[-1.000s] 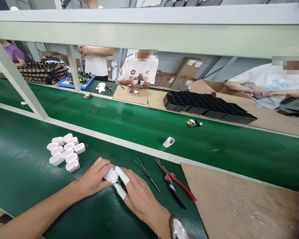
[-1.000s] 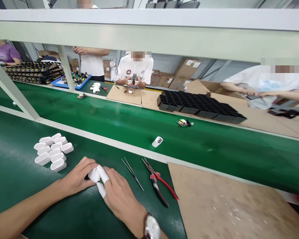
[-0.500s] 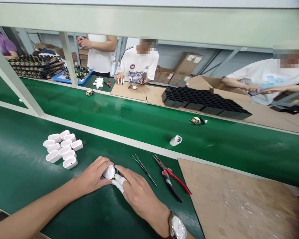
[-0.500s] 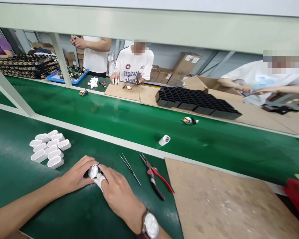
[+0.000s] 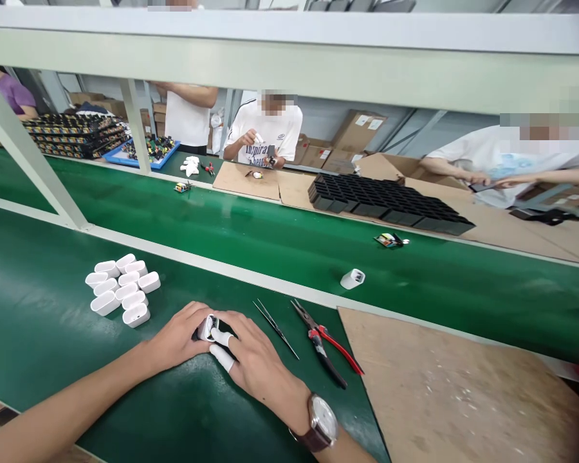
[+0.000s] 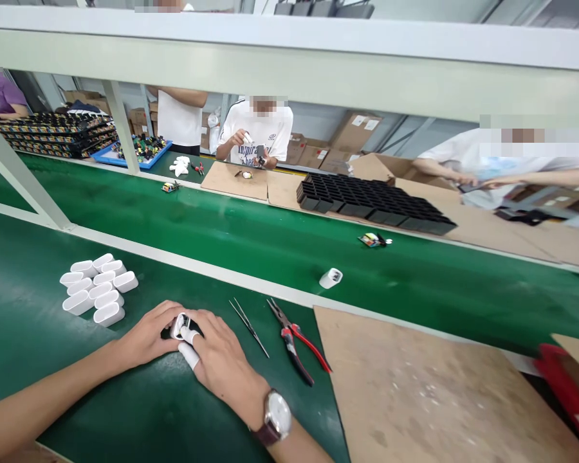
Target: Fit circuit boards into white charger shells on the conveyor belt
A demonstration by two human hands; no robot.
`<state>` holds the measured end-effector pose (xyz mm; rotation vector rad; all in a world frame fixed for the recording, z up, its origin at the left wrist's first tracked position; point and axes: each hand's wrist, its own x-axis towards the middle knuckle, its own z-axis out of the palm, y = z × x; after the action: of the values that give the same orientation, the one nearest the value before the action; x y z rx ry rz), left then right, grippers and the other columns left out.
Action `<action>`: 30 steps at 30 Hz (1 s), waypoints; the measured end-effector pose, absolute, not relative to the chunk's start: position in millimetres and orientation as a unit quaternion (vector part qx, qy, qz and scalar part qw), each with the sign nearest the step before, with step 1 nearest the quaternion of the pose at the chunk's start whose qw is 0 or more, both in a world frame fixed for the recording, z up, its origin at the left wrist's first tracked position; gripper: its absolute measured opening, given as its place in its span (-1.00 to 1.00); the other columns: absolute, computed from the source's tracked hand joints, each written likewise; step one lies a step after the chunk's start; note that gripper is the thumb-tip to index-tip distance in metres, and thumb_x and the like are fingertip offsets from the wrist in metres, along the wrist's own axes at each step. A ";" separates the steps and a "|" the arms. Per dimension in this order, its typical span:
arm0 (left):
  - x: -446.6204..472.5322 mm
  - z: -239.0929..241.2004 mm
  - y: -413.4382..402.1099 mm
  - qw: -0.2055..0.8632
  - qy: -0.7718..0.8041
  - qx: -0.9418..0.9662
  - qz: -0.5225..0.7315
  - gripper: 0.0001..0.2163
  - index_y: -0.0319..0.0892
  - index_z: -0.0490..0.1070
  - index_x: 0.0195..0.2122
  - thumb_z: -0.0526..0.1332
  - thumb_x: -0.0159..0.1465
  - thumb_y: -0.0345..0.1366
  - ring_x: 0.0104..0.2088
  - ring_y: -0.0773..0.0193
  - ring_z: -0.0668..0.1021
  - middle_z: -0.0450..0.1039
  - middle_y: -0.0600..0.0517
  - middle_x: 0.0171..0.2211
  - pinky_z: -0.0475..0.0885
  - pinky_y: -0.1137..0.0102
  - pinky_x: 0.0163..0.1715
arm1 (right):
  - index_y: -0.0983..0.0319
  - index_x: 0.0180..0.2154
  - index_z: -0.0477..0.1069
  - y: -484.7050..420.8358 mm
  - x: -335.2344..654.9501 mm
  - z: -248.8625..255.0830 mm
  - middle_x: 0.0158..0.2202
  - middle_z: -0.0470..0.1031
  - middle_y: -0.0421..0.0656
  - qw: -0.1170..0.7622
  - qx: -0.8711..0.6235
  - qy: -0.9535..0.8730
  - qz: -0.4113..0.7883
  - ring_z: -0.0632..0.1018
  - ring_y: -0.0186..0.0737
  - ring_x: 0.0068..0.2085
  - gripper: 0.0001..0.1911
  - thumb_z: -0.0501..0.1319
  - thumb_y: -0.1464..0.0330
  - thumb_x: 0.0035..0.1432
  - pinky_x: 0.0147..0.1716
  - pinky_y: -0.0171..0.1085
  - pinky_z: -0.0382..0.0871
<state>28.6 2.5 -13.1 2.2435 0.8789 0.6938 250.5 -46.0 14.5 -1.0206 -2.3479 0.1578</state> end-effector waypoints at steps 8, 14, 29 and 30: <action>29.6 -8.3 4.4 0.344 0.302 0.851 0.258 -0.71 -0.12 0.46 0.06 0.34 0.39 -0.14 -0.11 0.09 0.54 0.51 -0.08 -0.10 0.51 0.24 -0.10 | 0.20 0.18 0.42 -45.0 252.2 8.4 0.22 0.42 0.10 0.270 -0.339 -0.901 0.013 0.47 0.10 0.18 -0.59 0.16 0.53 0.33 0.04 0.07 0.57; 29.5 -5.7 6.6 0.363 0.306 0.845 0.247 -0.77 -0.12 0.46 0.00 0.34 0.38 -0.18 -0.15 0.13 0.51 0.49 -0.05 -0.12 0.47 0.27 -0.14 | 0.18 0.11 0.45 -43.4 249.7 3.5 0.17 0.45 0.07 0.306 -0.335 -0.890 0.047 0.47 0.08 0.18 -0.68 0.19 0.50 0.37 0.04 0.07 0.58; 28.8 -4.5 3.8 0.367 0.313 0.847 0.224 -0.62 -0.03 0.38 0.17 0.30 0.35 -0.40 0.04 0.06 0.51 0.48 -0.05 0.01 0.49 0.19 0.05 | 0.11 0.19 0.27 -35.2 254.5 -1.7 0.09 0.48 0.00 0.341 -0.417 -0.817 0.207 0.57 -0.03 0.07 -0.68 0.17 0.37 0.46 0.06 0.02 0.58; 27.3 -5.3 2.4 0.359 0.324 0.844 0.231 -0.59 -0.02 0.33 0.20 0.31 0.35 -0.37 0.04 0.06 0.51 0.47 -0.05 0.03 0.50 0.19 0.04 | 0.10 0.20 0.26 -35.0 255.5 -5.2 0.08 0.49 0.00 0.351 -0.423 -0.809 0.209 0.57 -0.04 0.05 -0.69 0.13 0.40 0.48 0.05 0.02 0.57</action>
<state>27.3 2.4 -5.3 2.1782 0.8348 0.5966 255.5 -35.0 -5.2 -1.0948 -2.0954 0.5407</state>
